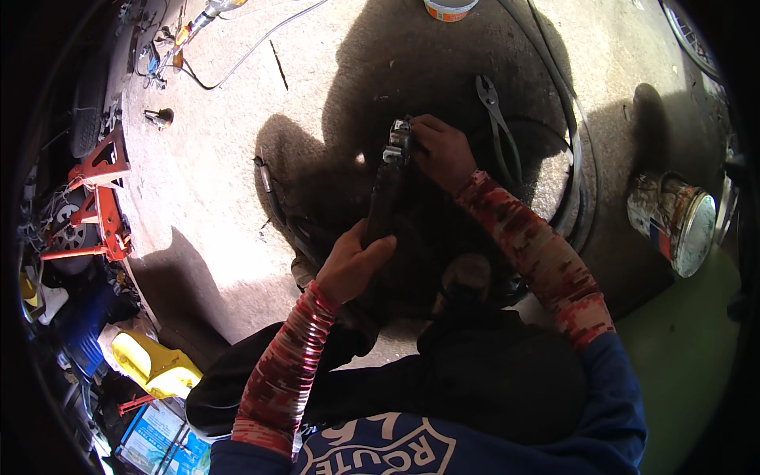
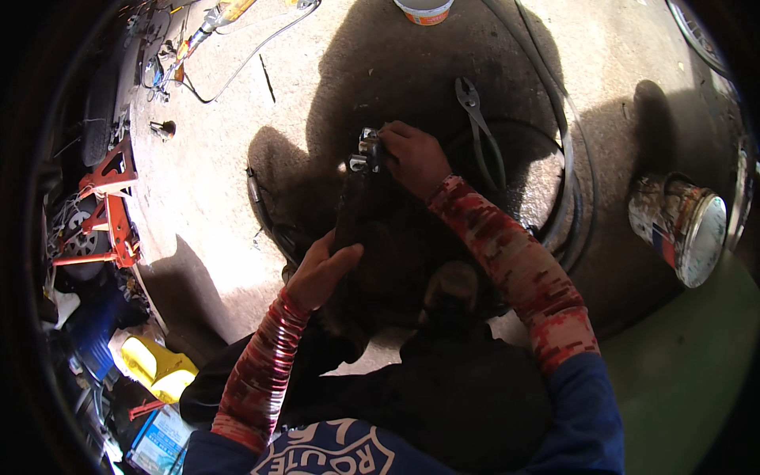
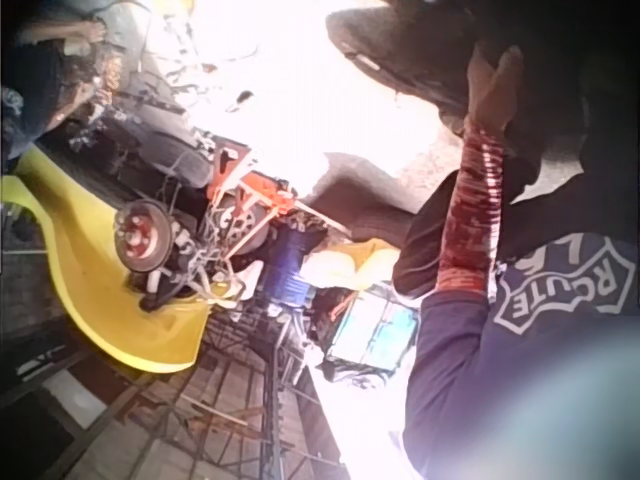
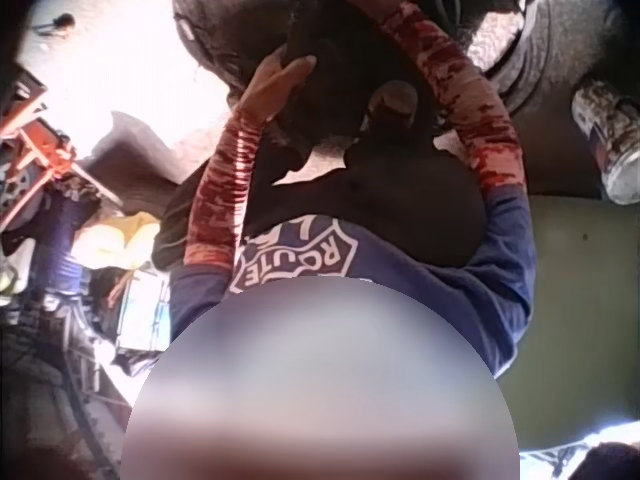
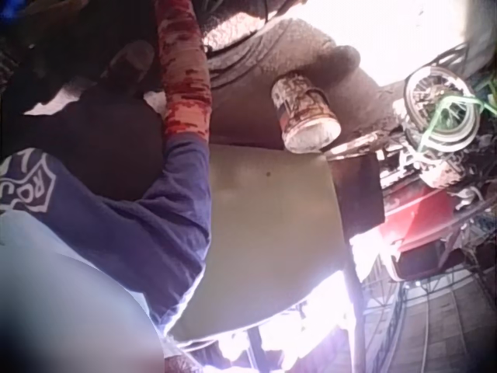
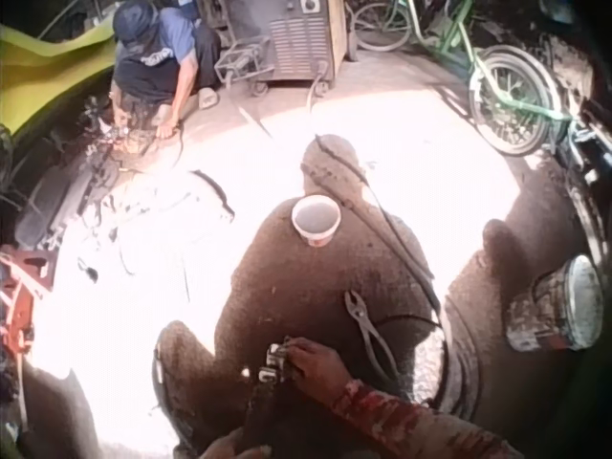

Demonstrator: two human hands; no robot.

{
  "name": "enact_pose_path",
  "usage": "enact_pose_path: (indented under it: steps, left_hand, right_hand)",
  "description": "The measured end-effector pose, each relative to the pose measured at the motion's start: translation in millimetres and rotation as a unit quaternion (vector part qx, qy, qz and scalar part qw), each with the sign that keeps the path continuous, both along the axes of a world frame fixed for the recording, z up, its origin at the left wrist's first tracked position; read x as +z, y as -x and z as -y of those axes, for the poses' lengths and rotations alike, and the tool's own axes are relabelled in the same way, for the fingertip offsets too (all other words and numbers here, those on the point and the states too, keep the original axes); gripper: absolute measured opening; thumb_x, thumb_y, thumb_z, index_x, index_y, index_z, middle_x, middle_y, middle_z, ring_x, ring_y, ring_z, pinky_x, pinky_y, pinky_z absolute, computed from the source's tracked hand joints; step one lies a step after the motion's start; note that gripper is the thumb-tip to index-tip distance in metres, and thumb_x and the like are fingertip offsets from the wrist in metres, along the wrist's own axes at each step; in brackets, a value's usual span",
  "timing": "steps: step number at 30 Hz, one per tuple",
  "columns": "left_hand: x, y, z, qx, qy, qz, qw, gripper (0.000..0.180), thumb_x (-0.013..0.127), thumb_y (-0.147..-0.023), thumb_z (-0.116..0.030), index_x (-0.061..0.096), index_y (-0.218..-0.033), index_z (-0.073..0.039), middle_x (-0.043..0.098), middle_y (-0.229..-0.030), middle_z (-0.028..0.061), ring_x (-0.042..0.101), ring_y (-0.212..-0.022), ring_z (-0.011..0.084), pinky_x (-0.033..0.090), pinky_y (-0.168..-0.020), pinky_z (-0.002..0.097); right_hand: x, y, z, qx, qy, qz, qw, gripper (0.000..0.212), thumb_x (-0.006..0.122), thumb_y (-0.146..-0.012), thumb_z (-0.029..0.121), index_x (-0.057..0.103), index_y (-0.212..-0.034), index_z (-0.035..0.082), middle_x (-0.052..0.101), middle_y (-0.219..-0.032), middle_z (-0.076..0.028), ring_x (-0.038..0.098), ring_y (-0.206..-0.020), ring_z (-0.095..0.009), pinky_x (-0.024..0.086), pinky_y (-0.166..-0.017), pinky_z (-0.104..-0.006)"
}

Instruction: The person walks through a cluttered auto repair shop, picks up a cup, and then sits on the floor to weld a metal part. They use a welding torch to join metal pieces, creating visible sparks.

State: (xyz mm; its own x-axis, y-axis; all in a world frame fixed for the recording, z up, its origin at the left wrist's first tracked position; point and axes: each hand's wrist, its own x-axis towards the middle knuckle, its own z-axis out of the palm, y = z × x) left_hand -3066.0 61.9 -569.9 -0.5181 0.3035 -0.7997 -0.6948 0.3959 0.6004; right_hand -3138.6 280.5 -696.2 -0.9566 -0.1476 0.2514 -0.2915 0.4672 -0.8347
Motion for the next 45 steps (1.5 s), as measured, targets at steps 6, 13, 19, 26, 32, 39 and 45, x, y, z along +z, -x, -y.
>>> enact_pose_path:
  steps: [6,13,19,26,32,39,45]
  left_hand:
    - [-17.7,-6.0,13.3,0.049,-0.069,0.014,0.996,0.047,0.066,-0.094,-0.027,0.057,-0.130,0.003,0.067,-0.101,0.0067,0.061,-0.093,0.0122,0.051,-0.084,0.0284]
    - [-27.3,5.9,30.8,-0.015,-0.019,-0.088,0.996,0.052,0.069,-0.091,-0.023,0.055,-0.134,0.004,0.069,-0.107,0.0113,0.065,-0.097,0.0167,0.052,-0.086,0.0316]
    - [-18.5,32.2,32.0,-0.191,0.156,-0.359,0.900,0.061,0.078,-0.077,-0.026,0.059,-0.127,0.002,0.065,-0.115,0.0193,0.062,-0.111,0.0343,0.050,-0.098,0.0429]
    - [-47.7,45.3,2.1,-0.166,0.360,-0.434,0.809,0.071,0.081,-0.071,-0.029,0.054,-0.130,0.000,0.058,-0.125,0.0195,0.051,-0.124,0.0374,0.037,-0.110,0.0492]
    - [-87.2,58.6,-0.6,-0.151,0.333,-0.507,0.780,0.076,0.083,-0.072,-0.028,0.049,-0.134,0.000,0.055,-0.128,0.0201,0.048,-0.123,0.0406,0.038,-0.109,0.0486]
    - [-103.1,58.3,8.2,-0.125,0.259,-0.541,0.791,0.075,0.081,-0.070,-0.027,0.049,-0.132,0.001,0.052,-0.131,0.0220,0.044,-0.132,0.0411,0.026,-0.120,0.0560]
    - [-113.0,63.9,11.6,-0.128,0.246,-0.539,0.796,0.077,0.083,-0.070,-0.024,0.047,-0.134,0.001,0.051,-0.134,0.0230,0.044,-0.132,0.0448,0.027,-0.119,0.0579]
  right_hand:
    - [4.2,3.2,-0.9,0.023,-0.116,-0.002,0.993,0.031,0.069,-0.076,0.001,0.066,-0.106,0.007,0.069,-0.109,-0.009,0.065,-0.106,-0.033,0.053,-0.092,-0.0424]
    - [13.8,17.5,-7.7,0.127,-0.137,0.020,0.982,0.029,0.062,-0.079,0.000,0.061,-0.107,0.006,0.067,-0.106,-0.012,0.063,-0.102,-0.036,0.049,-0.092,-0.0465]
    - [29.1,13.1,-12.0,0.042,0.006,0.009,0.999,0.025,0.056,-0.087,-0.001,0.061,-0.112,0.003,0.064,-0.100,-0.016,0.063,-0.098,-0.040,0.052,-0.084,-0.0469]
    - [33.2,1.9,-55.9,0.054,0.021,0.007,0.998,0.016,0.057,-0.090,0.002,0.059,-0.106,0.001,0.059,-0.097,-0.018,0.058,-0.091,-0.043,0.046,-0.077,-0.0495]
    - [22.6,-11.3,-67.5,0.026,-0.147,0.030,0.988,0.011,0.056,-0.093,0.003,0.055,-0.103,-0.001,0.054,-0.098,-0.019,0.054,-0.091,-0.043,0.043,-0.078,-0.0489]
    - [9.3,-12.6,-68.0,0.041,-0.204,0.045,0.977,0.019,0.061,-0.087,0.002,0.061,-0.106,0.003,0.057,-0.097,-0.014,0.057,-0.094,-0.038,0.045,-0.079,-0.0488]
    - [8.3,-7.6,-62.0,0.037,-0.200,0.042,0.978,0.026,0.061,-0.087,0.000,0.063,-0.113,0.002,0.060,-0.102,-0.015,0.057,-0.096,-0.038,0.046,-0.083,-0.0490]
